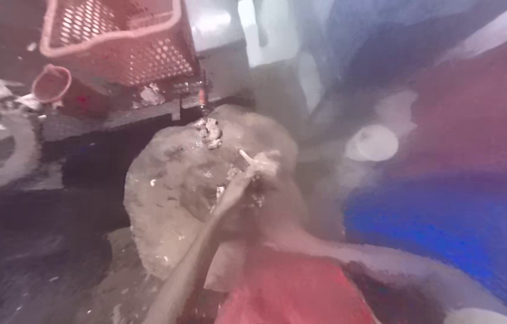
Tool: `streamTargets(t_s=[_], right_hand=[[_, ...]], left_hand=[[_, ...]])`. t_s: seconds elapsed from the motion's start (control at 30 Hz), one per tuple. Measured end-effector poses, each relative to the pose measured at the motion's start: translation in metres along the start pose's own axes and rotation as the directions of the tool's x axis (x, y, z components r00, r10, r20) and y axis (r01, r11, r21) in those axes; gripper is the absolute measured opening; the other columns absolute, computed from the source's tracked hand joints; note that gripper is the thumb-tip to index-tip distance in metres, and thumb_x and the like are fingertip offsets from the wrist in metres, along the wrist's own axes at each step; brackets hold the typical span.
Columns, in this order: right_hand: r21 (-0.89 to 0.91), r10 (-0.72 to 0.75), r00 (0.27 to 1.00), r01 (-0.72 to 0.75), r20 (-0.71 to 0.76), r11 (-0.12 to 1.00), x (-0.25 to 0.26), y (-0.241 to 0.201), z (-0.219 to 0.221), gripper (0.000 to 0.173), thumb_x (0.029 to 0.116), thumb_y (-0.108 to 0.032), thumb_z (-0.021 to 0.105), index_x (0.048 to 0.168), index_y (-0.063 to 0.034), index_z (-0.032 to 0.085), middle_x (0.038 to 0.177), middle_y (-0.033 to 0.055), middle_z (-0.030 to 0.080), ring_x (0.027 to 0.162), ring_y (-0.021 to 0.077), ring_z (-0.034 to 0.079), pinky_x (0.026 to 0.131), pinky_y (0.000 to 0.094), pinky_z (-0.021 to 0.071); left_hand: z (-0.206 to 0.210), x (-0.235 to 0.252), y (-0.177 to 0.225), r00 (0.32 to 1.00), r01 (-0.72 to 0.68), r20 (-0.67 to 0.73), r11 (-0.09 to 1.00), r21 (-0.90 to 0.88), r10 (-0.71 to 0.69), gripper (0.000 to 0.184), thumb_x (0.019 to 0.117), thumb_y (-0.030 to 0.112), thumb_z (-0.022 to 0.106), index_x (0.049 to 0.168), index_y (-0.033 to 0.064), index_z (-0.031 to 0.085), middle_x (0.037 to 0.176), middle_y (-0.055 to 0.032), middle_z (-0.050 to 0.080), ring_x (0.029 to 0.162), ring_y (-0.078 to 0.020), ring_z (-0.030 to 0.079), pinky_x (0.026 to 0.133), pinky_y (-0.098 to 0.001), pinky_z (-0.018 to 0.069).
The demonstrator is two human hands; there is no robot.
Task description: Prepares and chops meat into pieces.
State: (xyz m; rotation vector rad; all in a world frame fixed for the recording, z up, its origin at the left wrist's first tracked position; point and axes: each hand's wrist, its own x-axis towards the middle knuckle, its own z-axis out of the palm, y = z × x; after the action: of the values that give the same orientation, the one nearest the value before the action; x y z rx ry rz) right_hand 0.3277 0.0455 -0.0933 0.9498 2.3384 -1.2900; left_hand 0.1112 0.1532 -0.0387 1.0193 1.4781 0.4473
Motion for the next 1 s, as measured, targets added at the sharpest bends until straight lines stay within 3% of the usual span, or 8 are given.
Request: streamTargets(t_s=[0.13,0.27,0.4,0.5,0.6,0.77,0.93,1.0], right_hand=[[0.110,0.020,0.998,-0.025,0.052,0.994,-0.002,-0.012,-0.023,0.059,0.1082,-0.054,0.036,0.129,-0.0046,0.061,0.104,0.0230,0.071,0.100,0.0425,0.070,0.087,0.0632,0.0534],[0.382,0.152,0.985,-0.171,0.079,0.908,-0.005,-0.033,-0.053,0.052,0.1111,-0.039,0.039,0.139,0.0020,0.056,0.133,0.0256,0.062,0.126,0.0373,0.060,0.111,0.0523,0.0433],[0.412,0.242,0.959,-0.161,-0.150,0.897,0.014,-0.015,-0.042,0.047,0.1116,-0.035,0.039,0.136,0.0029,0.055,0.118,0.0264,0.065,0.109,0.0367,0.065,0.099,0.0536,0.0487],[0.368,0.244,0.930,-0.133,-0.273,0.920,0.004,-0.017,-0.034,0.045,0.1106,-0.033,0.041,0.139,-0.0007,0.055,0.118,0.0233,0.066,0.108,0.0343,0.067,0.098,0.0545,0.0515],[0.366,0.230,0.933,-0.119,-0.276,0.923,-0.020,-0.010,-0.009,0.047,0.1109,-0.033,0.039,0.138,0.0010,0.055,0.118,0.0231,0.068,0.110,0.0331,0.067,0.099,0.0540,0.0513],[0.263,0.258,0.945,-0.202,-0.199,0.943,-0.044,-0.014,0.011,0.047,0.1109,-0.035,0.039,0.138,-0.0006,0.057,0.122,0.0219,0.068,0.114,0.0327,0.067,0.103,0.0520,0.0507],[0.316,-0.015,0.920,0.150,-0.392,0.937,-0.073,-0.076,-0.026,0.075,0.1021,-0.067,0.033,0.130,-0.0027,0.059,0.084,0.0049,0.064,0.068,0.0135,0.061,0.064,0.0356,0.0564],[0.460,-0.127,0.824,0.428,-0.552,0.778,-0.085,-0.102,-0.035,0.081,0.0899,-0.078,0.048,0.120,-0.0048,0.064,0.083,-0.0059,0.066,0.069,0.0001,0.060,0.062,0.0229,0.0553]], left_hand=[[-0.009,-0.080,-0.026,0.947,-0.210,-0.279,0.964,-0.163,0.159,0.036,0.1080,0.024,0.046,0.129,0.0012,0.063,0.096,-0.0049,0.070,0.078,-0.0110,0.066,0.071,-0.0297,0.0573],[-0.027,-0.183,-0.071,0.759,-0.265,-0.517,0.913,0.311,0.396,0.030,0.1014,0.014,0.051,0.119,-0.0042,0.067,0.103,-0.0096,0.072,0.093,-0.0103,0.068,0.088,-0.0290,0.0578],[-0.035,-0.221,-0.141,0.839,0.043,-0.543,0.996,0.074,0.004,0.035,0.1013,0.021,0.060,0.127,-0.0021,0.062,0.104,-0.0113,0.070,0.093,-0.0137,0.067,0.089,-0.0339,0.0561],[-0.029,-0.212,-0.211,0.867,0.024,-0.481,0.977,-0.213,-0.126,0.035,0.1084,0.025,0.050,0.129,-0.0010,0.062,0.108,-0.0125,0.070,0.096,-0.0165,0.068,0.091,-0.0361,0.0567],[-0.012,-0.214,-0.232,0.827,-0.033,-0.536,0.938,-0.346,-0.169,0.050,0.1109,0.035,0.040,0.139,-0.0039,0.054,0.125,-0.0206,0.064,0.114,-0.0229,0.064,0.102,-0.0412,0.0514],[0.020,-0.194,-0.220,0.708,0.126,-0.627,0.931,-0.342,-0.326,0.061,0.0972,0.034,0.067,0.146,0.0034,0.047,0.116,-0.0159,0.069,0.098,-0.0237,0.071,0.089,-0.0455,0.0590],[0.029,-0.177,-0.191,0.836,0.029,-0.548,1.000,-0.010,-0.030,0.043,0.1057,0.028,0.052,0.141,0.0035,0.056,0.127,-0.0190,0.067,0.114,-0.0281,0.067,0.102,-0.0494,0.0525],[0.032,-0.165,-0.182,0.855,-0.083,-0.512,0.996,0.028,0.085,0.044,0.1062,0.026,0.050,0.144,0.0042,0.053,0.129,-0.0191,0.065,0.113,-0.0268,0.067,0.101,-0.0474,0.0535]])
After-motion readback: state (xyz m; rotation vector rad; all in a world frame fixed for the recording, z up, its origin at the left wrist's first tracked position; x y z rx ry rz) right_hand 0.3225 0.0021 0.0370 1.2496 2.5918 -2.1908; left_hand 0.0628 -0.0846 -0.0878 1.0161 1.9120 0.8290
